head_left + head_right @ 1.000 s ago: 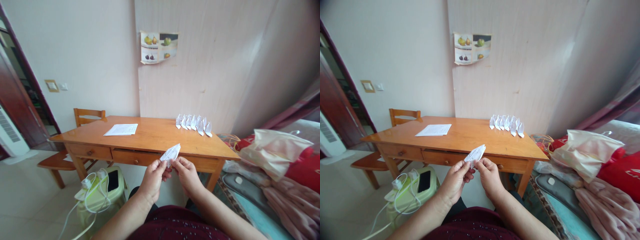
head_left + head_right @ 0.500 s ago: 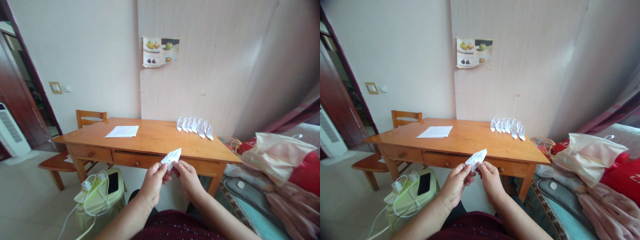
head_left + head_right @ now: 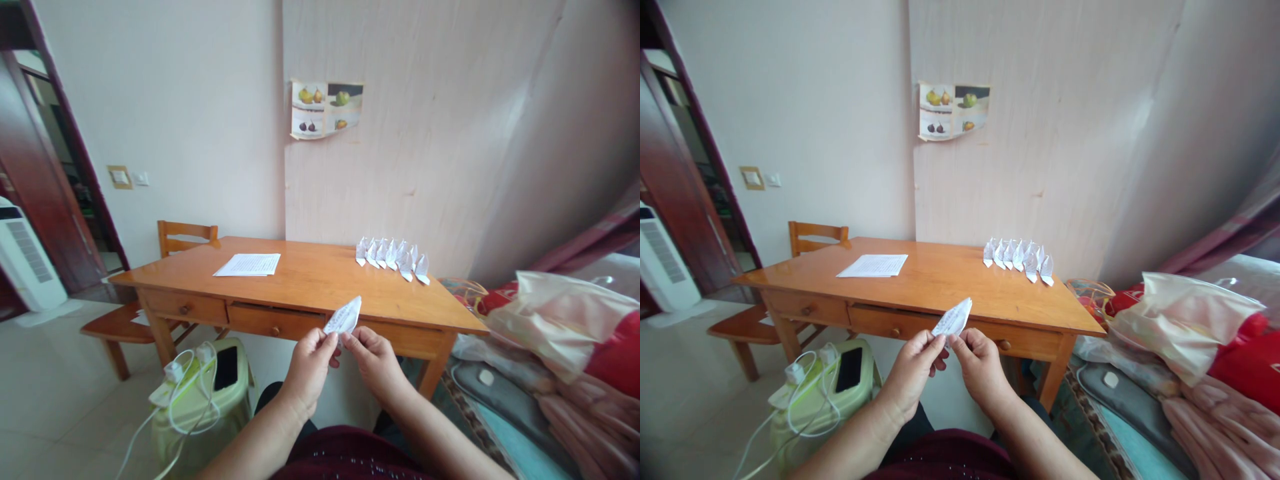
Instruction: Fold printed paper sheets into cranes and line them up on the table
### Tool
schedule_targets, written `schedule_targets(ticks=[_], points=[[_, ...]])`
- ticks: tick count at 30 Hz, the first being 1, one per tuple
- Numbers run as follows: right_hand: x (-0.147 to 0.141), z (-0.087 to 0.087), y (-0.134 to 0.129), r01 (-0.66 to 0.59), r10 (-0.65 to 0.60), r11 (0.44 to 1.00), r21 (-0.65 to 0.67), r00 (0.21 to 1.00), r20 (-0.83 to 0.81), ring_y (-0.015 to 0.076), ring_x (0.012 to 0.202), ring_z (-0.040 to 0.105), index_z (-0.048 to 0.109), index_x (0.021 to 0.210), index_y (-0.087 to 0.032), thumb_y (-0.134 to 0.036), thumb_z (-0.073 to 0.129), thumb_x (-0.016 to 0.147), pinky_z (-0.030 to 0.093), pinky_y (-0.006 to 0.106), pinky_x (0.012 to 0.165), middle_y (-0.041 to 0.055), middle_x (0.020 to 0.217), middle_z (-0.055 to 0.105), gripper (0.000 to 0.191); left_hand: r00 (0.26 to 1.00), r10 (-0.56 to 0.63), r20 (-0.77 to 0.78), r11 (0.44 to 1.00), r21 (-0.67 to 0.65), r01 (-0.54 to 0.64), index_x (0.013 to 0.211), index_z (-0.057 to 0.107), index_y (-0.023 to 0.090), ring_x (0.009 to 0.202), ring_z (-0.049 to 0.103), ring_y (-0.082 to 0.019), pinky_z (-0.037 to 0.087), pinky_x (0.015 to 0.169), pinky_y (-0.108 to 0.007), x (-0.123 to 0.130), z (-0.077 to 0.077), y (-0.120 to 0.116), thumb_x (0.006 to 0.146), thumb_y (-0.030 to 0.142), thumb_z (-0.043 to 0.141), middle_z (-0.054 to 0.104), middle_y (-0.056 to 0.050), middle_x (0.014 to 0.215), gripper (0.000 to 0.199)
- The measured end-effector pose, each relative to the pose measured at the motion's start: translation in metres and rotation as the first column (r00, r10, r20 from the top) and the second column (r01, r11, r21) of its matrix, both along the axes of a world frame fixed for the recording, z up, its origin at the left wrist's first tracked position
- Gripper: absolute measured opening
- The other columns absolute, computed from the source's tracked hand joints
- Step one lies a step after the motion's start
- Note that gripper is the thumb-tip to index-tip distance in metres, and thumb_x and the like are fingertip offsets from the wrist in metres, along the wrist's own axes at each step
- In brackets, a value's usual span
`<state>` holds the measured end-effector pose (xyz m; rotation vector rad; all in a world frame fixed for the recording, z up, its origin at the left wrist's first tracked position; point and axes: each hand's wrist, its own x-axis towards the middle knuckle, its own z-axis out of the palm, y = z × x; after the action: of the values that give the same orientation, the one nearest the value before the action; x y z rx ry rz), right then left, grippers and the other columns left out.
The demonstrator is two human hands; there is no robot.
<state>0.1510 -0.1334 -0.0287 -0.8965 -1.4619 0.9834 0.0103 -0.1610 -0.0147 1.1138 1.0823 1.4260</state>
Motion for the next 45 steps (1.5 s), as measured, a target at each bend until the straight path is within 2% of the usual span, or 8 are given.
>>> schedule_targets(ticks=[5, 12, 19, 25, 31, 36, 39, 45], points=[[0.011, 0.005, -0.002, -0.154, 0.154, 0.988, -0.016, 0.988, 0.007, 0.0176, 0.072, 0.048, 0.064, 0.074, -0.020, -0.051, 0.068, 0.088, 0.039, 0.031, 0.071, 0.0010, 0.073, 0.059, 0.033, 0.998, 0.006, -0.057, 0.995, 0.095, -0.001, 0.089, 0.070, 0.017, 0.072, 0.058, -0.017, 0.042, 0.067, -0.026, -0.005, 0.009, -0.002, 0.080, 0.045, 0.075, 0.070, -0.005, 0.081, 0.030], [0.019, 0.014, -0.006, -0.257, 0.258, 0.966, -0.018, 0.966, 0.002, 0.0191, 0.079, 0.051, 0.069, 0.080, -0.021, -0.049, 0.068, 0.089, 0.039, 0.032, 0.076, 0.0023, 0.083, 0.063, 0.029, 0.999, -0.030, -0.037, 0.981, 0.191, 0.037, 0.098, 0.073, 0.018, 0.087, 0.063, -0.022, 0.046, 0.081, -0.029, -0.004, 0.015, -0.006, 0.086, 0.044, 0.070, 0.073, -0.007, 0.093, 0.028], [0.019, 0.015, -0.009, -0.287, 0.287, 0.957, -0.031, 0.958, 0.011, 0.0178, 0.073, 0.048, 0.064, 0.071, -0.021, -0.049, 0.069, 0.087, 0.038, 0.031, 0.072, 0.0011, 0.075, 0.059, 0.033, 0.999, 0.015, -0.033, 0.981, 0.194, -0.008, 0.078, 0.068, 0.018, 0.068, 0.052, -0.015, 0.040, 0.067, -0.025, -0.007, 0.010, -0.004, 0.084, 0.043, 0.071, 0.064, -0.001, 0.071, 0.026], [0.008, 0.005, -0.011, -0.210, 0.211, 0.975, -0.073, 0.978, 0.006, 0.0155, 0.065, 0.044, 0.061, 0.069, -0.020, -0.052, 0.066, 0.089, 0.033, 0.030, 0.063, -0.0009, 0.065, 0.054, 0.038, 0.998, 0.059, 0.026, 0.983, 0.174, -0.062, 0.075, 0.065, 0.017, 0.065, 0.049, -0.014, 0.040, 0.065, -0.025, -0.005, 0.008, -0.003, 0.083, 0.044, 0.072, 0.059, 0.001, 0.066, 0.029], [0.000, 0.003, -0.015, -0.267, 0.271, 0.957, -0.111, 0.962, 0.027, 0.0157, 0.065, 0.047, 0.067, 0.078, -0.019, -0.052, 0.063, 0.091, 0.034, 0.030, 0.063, 0.0012, 0.069, 0.059, 0.036, 0.995, 0.051, 0.087, 0.989, 0.135, -0.063, 0.076, 0.064, 0.017, 0.061, 0.048, -0.012, 0.039, 0.060, -0.024, -0.005, 0.007, 0.000, 0.080, 0.045, 0.074, 0.058, 0.001, 0.064, 0.030], [0.000, 0.006, -0.014, -0.248, 0.246, 0.963, -0.107, 0.969, -0.030, 0.0142, 0.061, 0.044, 0.066, 0.071, -0.019, -0.050, 0.066, 0.088, 0.031, 0.030, 0.061, -0.0005, 0.063, 0.057, 0.035, 0.992, -0.025, 0.126, 0.996, 0.087, 0.014, 0.078, 0.064, 0.017, 0.060, 0.047, -0.011, 0.039, 0.061, -0.024, -0.007, 0.005, 0.003, 0.080, 0.046, 0.075, 0.057, 0.002, 0.063, 0.031], [0.001, 0.005, -0.013, -0.247, 0.231, 0.956, -0.160, 0.967, -0.108, 0.0120, 0.056, 0.039, 0.064, 0.069, -0.019, -0.047, 0.068, 0.087, 0.027, 0.028, 0.057, -0.0023, 0.059, 0.053, 0.034, 0.986, -0.089, 0.143, 0.996, 0.033, 0.085, 0.075, 0.062, 0.017, 0.059, 0.046, -0.010, 0.037, 0.059, -0.024, -0.009, 0.004, 0.003, 0.078, 0.047, 0.076, 0.056, 0.002, 0.063, 0.034], [0.000, 0.007, -0.014, -0.289, 0.217, 0.918, -0.271, 0.939, -0.268, 0.0084, 0.049, 0.028, 0.059, 0.066, -0.017, -0.043, 0.071, 0.083, 0.015, 0.027, 0.050, -0.0055, 0.052, 0.044, 0.033, 0.968, -0.232, 0.100, 0.970, -0.048, 0.237, 0.074, 0.060, 0.016, 0.049, 0.036, -0.008, 0.026, 0.050, -0.024, -0.010, 0.002, 0.002, 0.084, 0.051, 0.069, 0.047, 0.005, 0.052, 0.037]])
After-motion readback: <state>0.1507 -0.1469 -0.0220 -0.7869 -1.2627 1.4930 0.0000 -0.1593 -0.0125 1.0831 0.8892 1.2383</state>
